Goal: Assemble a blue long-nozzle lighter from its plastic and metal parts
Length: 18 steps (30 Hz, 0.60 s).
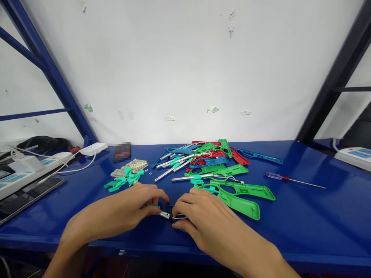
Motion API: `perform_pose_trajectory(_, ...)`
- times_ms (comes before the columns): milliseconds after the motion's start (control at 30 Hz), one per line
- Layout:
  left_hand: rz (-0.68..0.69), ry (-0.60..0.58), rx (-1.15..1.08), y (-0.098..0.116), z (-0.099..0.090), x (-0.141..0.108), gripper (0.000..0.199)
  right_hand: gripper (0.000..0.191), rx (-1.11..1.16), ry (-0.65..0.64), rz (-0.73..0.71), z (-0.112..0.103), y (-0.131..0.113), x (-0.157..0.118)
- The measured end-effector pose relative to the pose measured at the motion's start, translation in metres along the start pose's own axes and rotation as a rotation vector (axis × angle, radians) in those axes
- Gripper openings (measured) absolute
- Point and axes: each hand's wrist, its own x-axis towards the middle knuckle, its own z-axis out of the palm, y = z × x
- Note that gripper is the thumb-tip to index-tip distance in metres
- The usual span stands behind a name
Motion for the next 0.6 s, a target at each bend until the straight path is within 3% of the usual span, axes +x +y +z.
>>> perform_pose_trajectory(300, 0.022, -0.014, -0.020, -0.0007, -0.0031, -0.0001, 0.031, 0.014, -0.116, 0.126, -0.056, -0.0028, 0.0063, 0.0015)
perform_pose_trajectory(400, 0.016, 0.010, -0.034, -0.0003, -0.0041, -0.0011, 0.030, 0.018, -0.149, 0.122, -0.062, -0.0054, 0.0068, 0.0031)
perform_pose_trajectory(600, -0.035, -0.059, -0.082, 0.0000, -0.0033, -0.0020, 0.022, 0.014, -0.153, 0.074, -0.037, -0.0022, 0.0022, 0.0005)
